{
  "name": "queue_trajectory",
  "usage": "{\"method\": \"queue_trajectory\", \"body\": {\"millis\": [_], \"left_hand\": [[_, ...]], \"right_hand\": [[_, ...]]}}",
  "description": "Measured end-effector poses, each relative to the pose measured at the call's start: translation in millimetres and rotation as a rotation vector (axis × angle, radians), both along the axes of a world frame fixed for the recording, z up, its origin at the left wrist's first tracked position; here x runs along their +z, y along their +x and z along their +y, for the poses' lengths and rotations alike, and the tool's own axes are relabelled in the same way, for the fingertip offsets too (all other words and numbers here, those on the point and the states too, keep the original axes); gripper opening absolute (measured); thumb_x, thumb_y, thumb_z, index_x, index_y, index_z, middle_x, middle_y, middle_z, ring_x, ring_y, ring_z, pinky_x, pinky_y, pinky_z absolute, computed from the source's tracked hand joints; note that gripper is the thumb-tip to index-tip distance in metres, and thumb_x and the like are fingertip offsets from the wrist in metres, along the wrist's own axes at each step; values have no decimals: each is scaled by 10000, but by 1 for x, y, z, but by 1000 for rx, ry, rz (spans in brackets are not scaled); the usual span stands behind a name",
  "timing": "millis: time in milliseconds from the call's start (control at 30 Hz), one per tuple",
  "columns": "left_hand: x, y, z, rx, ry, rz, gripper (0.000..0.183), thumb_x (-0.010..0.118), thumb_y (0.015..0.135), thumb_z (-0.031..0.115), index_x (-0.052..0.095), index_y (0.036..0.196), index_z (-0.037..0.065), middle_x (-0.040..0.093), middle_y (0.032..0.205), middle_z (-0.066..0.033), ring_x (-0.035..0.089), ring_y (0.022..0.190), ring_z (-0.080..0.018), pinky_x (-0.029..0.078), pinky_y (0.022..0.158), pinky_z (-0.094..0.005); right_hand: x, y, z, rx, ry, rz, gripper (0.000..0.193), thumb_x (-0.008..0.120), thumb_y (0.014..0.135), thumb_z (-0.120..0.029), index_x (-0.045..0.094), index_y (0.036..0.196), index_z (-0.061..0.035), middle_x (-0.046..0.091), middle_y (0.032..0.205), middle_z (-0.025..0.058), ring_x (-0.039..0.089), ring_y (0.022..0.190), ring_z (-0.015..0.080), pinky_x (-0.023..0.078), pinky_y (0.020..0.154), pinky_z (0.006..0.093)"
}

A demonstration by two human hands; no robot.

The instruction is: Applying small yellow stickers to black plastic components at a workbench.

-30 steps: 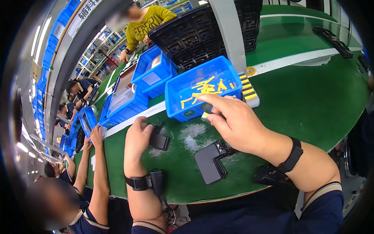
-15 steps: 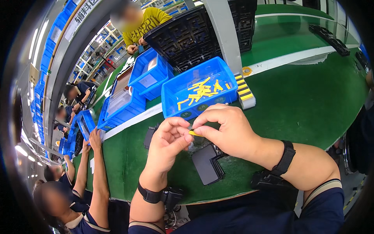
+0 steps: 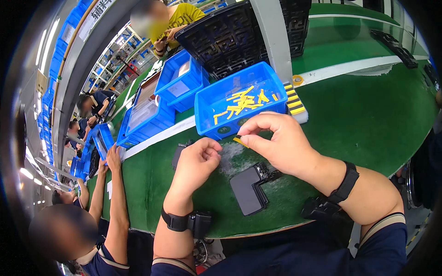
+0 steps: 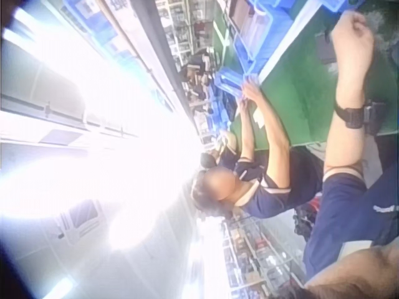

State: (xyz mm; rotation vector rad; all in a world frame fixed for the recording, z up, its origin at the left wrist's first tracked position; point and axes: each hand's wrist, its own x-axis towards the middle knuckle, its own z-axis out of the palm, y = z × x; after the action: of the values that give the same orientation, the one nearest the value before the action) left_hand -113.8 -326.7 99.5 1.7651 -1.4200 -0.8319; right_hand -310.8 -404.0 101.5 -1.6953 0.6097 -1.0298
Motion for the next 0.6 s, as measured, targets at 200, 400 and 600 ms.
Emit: {"method": "queue_trajectory", "body": {"millis": [200, 400, 600], "left_hand": [[-4, -2, 1, -86, -37, -606, 253, 632, 690, 53, 591, 938, 32, 595, 814, -106, 591, 696, -209, 477, 636, -306], [16, -25, 14, -167, -182, -458, 456, 724, 648, 187, 558, 1044, 34, 579, 883, -140, 590, 831, -274, 478, 727, -363], [26, -51, 36, -447, -222, -635, 805, 798, 556, 328, 458, 1176, -57, 535, 947, -164, 537, 871, -326, 448, 760, -387]], "right_hand": [[4, 0, 2, -27, -112, 94, 92, 651, 746, -65, 647, 820, -11, 637, 809, 77, 608, 771, 156, 472, 718, 277], [5, 0, 2, -64, -225, 64, 86, 628, 731, -24, 642, 815, -6, 628, 808, 79, 593, 790, 185, 451, 738, 291], [6, 0, 5, -68, -247, 45, 81, 617, 721, 1, 632, 800, 12, 609, 803, 82, 573, 796, 183, 438, 743, 290]]}}
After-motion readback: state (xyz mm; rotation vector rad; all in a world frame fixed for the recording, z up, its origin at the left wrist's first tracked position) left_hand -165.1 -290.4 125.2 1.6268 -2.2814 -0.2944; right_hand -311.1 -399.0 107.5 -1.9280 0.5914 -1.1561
